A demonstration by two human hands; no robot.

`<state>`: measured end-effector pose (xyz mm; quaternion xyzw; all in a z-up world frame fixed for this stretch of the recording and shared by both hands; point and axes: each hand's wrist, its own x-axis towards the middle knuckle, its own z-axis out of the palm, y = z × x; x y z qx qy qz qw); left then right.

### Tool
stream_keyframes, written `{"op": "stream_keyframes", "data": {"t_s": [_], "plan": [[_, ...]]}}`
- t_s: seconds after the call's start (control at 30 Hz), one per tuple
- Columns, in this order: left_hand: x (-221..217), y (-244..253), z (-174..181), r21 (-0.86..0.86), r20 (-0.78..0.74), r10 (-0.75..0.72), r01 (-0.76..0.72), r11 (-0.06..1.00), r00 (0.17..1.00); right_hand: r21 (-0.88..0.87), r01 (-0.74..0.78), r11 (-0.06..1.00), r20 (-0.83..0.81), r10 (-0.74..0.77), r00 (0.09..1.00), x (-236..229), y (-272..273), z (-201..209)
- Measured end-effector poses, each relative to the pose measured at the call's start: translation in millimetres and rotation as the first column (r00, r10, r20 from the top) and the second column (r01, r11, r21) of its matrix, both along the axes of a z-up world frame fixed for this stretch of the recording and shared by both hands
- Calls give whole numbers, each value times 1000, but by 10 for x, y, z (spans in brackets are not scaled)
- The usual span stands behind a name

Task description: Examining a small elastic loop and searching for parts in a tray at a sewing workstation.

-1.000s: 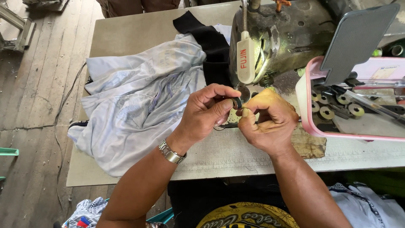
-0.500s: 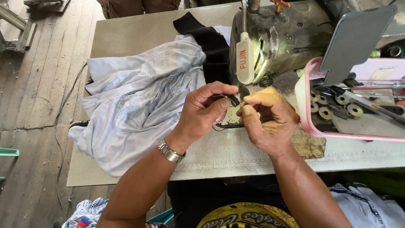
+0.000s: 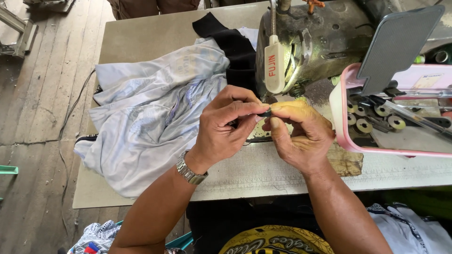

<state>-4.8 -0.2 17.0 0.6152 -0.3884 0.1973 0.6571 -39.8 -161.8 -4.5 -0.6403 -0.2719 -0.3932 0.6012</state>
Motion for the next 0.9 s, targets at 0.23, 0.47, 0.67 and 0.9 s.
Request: {"op": "stream_keyframes", "data": {"t_s": [0.23, 0.47, 0.67, 0.9], "plan": [[17, 13, -16, 12, 61, 4, -5, 1000, 998, -42, 68, 997, 24, -67, 997, -5, 21, 21], [63, 34, -49, 40, 111, 4, -8, 999, 994, -156, 180, 971, 29, -178, 984, 18, -49, -2], [103, 43, -95, 68, 131, 0, -9, 998, 991, -231, 243, 942, 43, -239, 970, 4, -63, -4], [104, 44, -62, 113, 158, 24, -42, 993, 987, -270, 312, 911, 81, -301, 950, 21, -58, 20]]}}
